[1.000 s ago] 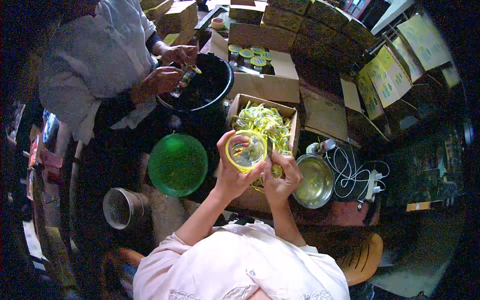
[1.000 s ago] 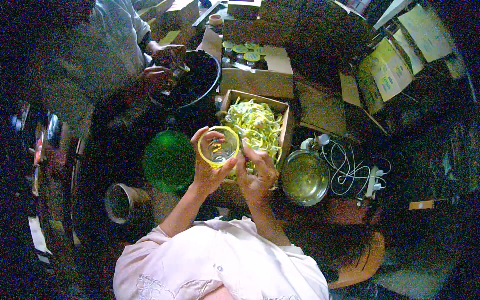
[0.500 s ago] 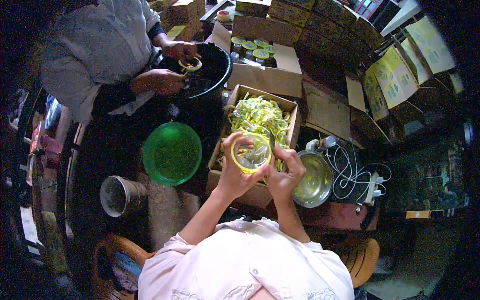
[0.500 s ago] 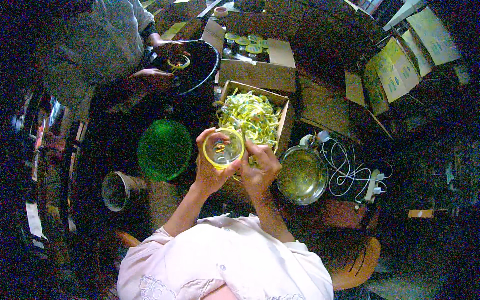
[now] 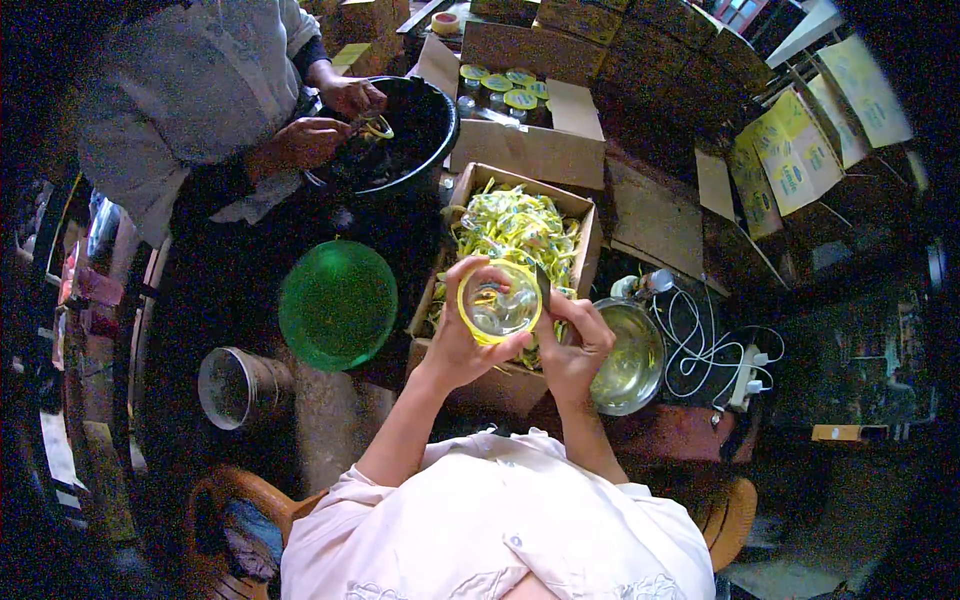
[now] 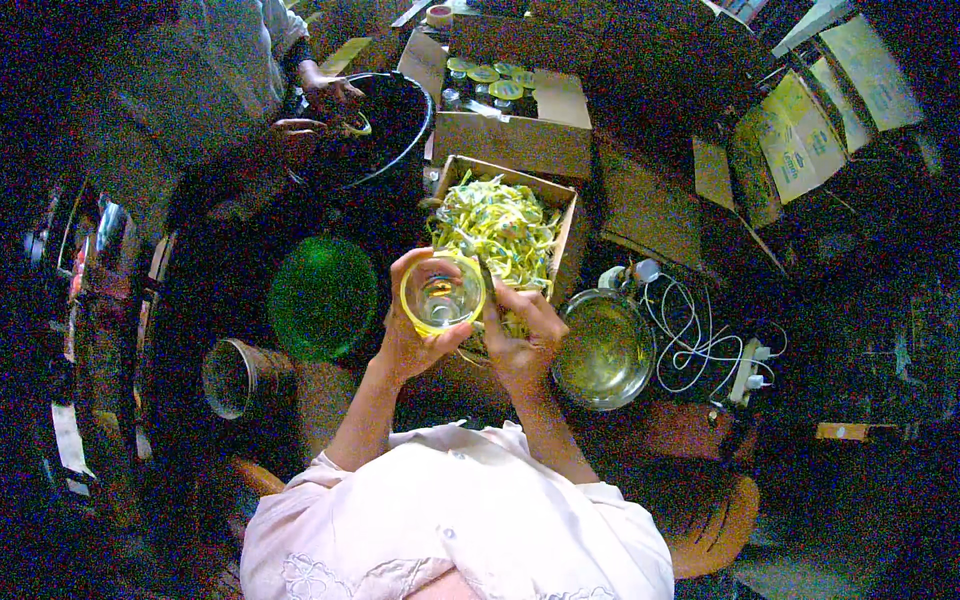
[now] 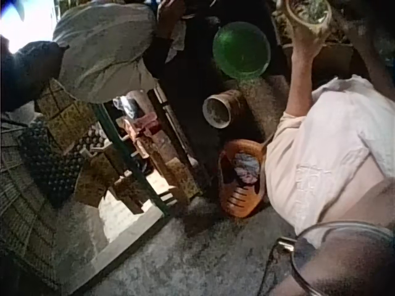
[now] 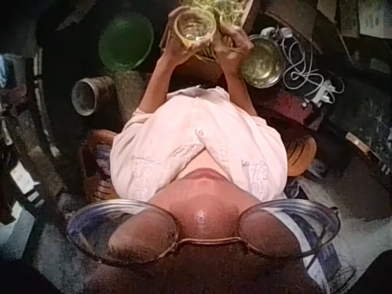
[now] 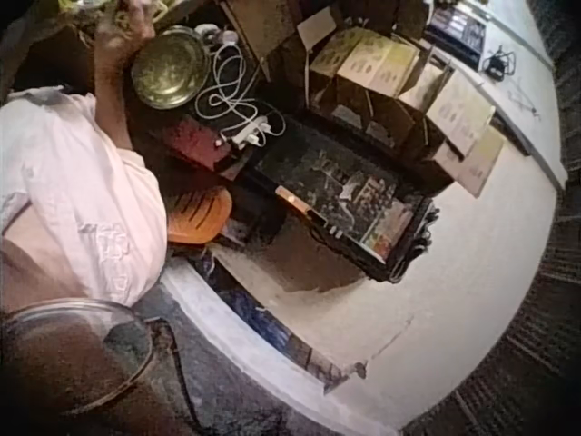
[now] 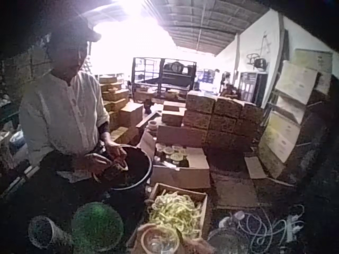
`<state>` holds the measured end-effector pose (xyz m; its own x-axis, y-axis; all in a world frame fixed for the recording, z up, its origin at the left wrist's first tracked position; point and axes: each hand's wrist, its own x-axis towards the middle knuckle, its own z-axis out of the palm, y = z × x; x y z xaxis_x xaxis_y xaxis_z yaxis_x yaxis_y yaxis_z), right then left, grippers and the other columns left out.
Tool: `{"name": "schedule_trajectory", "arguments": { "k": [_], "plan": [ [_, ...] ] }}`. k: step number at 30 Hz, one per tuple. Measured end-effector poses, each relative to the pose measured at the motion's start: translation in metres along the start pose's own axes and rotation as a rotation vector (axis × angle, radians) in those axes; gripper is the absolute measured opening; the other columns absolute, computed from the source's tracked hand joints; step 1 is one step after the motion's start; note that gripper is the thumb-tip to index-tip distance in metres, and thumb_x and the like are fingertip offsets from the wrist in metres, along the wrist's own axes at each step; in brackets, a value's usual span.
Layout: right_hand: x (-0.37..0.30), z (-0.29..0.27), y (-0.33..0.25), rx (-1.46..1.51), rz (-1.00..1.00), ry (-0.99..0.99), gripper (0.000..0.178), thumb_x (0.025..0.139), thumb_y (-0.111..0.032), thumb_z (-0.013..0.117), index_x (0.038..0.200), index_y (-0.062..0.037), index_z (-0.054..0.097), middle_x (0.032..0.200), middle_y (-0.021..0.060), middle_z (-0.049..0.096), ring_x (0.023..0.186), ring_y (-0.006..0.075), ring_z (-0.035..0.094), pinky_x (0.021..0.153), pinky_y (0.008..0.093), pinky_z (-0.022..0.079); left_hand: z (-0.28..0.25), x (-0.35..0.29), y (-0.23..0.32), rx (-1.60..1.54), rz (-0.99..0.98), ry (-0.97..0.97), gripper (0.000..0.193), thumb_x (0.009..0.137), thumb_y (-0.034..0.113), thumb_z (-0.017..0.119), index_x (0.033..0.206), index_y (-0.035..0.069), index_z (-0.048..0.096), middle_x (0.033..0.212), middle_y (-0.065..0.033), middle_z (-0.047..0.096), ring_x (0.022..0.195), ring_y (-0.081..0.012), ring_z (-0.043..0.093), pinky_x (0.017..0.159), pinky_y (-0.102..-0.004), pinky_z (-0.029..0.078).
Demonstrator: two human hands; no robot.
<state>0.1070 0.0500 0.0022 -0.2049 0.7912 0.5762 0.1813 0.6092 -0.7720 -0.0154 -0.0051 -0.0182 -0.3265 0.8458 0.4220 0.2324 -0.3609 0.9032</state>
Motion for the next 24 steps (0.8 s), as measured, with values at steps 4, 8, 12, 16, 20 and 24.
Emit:
{"name": "schedule_trajectory", "arguments": {
  "k": [4,8,12,16,20,24],
  "plan": [
    [0.004,-0.004,-0.001,-0.033,-0.009,-0.002,0.021,0.063,0.003,0.067,0.082,-0.0022,0.064,0.069,0.0095,0.061,0.061,0.0176,0.059,0.059,0.0263,0.047,0.001,0.002,0.000,-0.054,-0.008,-0.044,0.084,0.062,0.019,0.073,0.124,0.008,0.017,0.099,-0.0097,0.045,0.095,-0.0204,0.047,0.087,-0.0330,0.038],
    [0.010,-0.002,-0.004,-0.045,0.010,0.013,0.020,0.063,0.003,0.066,0.082,-0.0029,0.064,0.069,0.0087,0.061,0.061,0.0179,0.059,0.059,0.0266,0.047,0.003,0.004,0.001,-0.264,-0.092,-0.039,0.082,0.064,0.018,0.072,0.124,0.007,0.018,0.103,-0.0089,0.045,0.097,-0.0196,0.047,0.089,-0.0327,0.037],
    [0.012,0.000,0.000,-0.048,-0.077,0.030,0.023,0.062,0.007,0.065,0.083,-0.0012,0.062,0.068,0.0058,0.059,0.060,0.0120,0.055,0.056,0.0219,0.043,0.002,0.006,-0.010,-0.280,-0.090,-0.055,0.081,0.064,0.017,0.071,0.125,0.006,0.018,0.103,-0.0086,0.045,0.098,-0.0195,0.047,0.089,-0.0327,0.037],
    [0.010,0.002,-0.002,-0.069,-0.104,0.053,0.021,0.063,0.007,0.066,0.082,-0.0010,0.062,0.068,0.0065,0.059,0.060,0.0127,0.056,0.057,0.0225,0.044,0.000,0.010,-0.015,-0.289,-0.057,-0.037,0.080,0.063,0.017,0.070,0.124,0.006,0.018,0.104,-0.0082,0.044,0.099,-0.0192,0.046,0.090,-0.0332,0.036],
    [0.007,0.003,0.001,-0.073,-0.099,0.066,0.019,0.063,0.006,0.066,0.081,-0.0007,0.062,0.067,0.0067,0.059,0.059,0.0128,0.055,0.055,0.0228,0.043,0.000,0.015,-0.017,-0.262,-0.011,-0.051,0.080,0.064,0.017,0.071,0.123,0.007,0.018,0.105,-0.0081,0.044,0.100,-0.0192,0.045,0.091,-0.0332,0.035],
    [0.001,0.002,0.007,-0.132,-0.074,0.073,0.019,0.062,0.002,0.068,0.080,-0.0036,0.063,0.070,0.0088,0.061,0.061,0.0183,0.059,0.057,0.0266,0.048,0.002,0.016,-0.019,-0.262,-0.036,-0.024,0.081,0.064,0.019,0.071,0.123,0.007,0.017,0.105,-0.0089,0.044,0.100,-0.0194,0.045,0.090,-0.0336,0.035]
  ]
}}
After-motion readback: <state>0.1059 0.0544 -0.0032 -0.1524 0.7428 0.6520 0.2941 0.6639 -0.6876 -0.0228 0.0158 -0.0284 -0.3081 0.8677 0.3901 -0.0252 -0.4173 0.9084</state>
